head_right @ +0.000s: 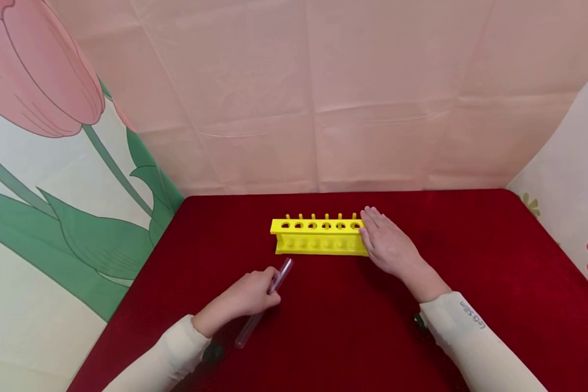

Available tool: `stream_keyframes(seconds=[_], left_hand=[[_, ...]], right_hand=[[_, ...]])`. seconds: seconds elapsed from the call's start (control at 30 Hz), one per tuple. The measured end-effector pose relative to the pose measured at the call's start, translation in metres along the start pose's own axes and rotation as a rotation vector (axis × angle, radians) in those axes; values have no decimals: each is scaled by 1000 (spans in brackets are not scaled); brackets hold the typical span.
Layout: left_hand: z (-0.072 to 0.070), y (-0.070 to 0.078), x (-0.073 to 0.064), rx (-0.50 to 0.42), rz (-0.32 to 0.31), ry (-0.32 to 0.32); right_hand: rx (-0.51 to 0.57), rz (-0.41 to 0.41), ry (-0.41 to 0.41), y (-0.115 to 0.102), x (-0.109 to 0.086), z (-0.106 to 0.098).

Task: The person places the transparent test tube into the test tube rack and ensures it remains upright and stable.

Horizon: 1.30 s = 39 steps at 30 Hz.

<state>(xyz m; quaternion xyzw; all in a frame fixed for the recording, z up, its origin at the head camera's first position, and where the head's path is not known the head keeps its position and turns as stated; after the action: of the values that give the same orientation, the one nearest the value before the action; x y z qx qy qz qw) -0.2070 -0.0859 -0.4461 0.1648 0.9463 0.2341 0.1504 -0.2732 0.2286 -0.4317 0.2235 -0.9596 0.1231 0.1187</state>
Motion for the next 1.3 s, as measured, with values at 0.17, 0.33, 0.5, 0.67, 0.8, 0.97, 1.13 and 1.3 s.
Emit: stream_keyframes(seconds=[0.17, 0.33, 0.5, 0.67, 0.8, 0.97, 1.13, 1.3], left_hand=[[-9, 4, 0, -2, 41, 17], [-22, 5, 1, -23, 63, 52], [-41, 7, 0, -96, 86, 104], [-54, 7, -1, -157, 64, 139], [-57, 8, 0, -184, 39, 154], [-60, 10, 2, -180, 40, 170], [-63, 13, 3, -182, 60, 202], [-66, 13, 6, -195, 74, 218]], right_hand=[[1, -3, 8, 0, 0, 0], [6, 3, 6, 0, 0, 1], [14, 12, 1, 1, 0, 1], [12, 17, -4, 1, 0, 0], [22, 22, -7, 1, 0, 1], [27, 29, -12, 1, 0, 2], [23, 28, -12, 0, -1, 2], [23, 27, -13, 1, 0, 1]])
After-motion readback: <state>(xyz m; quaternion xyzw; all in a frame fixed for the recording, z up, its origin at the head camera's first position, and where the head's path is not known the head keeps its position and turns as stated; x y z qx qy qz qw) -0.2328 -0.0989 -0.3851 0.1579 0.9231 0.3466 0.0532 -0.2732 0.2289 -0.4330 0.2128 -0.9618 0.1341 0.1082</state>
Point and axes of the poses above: each hand's wrist, its own x-axis towards the middle knuckle, its own z-axis out of the palm, y = z × x, the point moved 4 cm from there along x, towards the middle knuckle, and after that the axes turned 3 degrees about y, right-handed, at the moved point
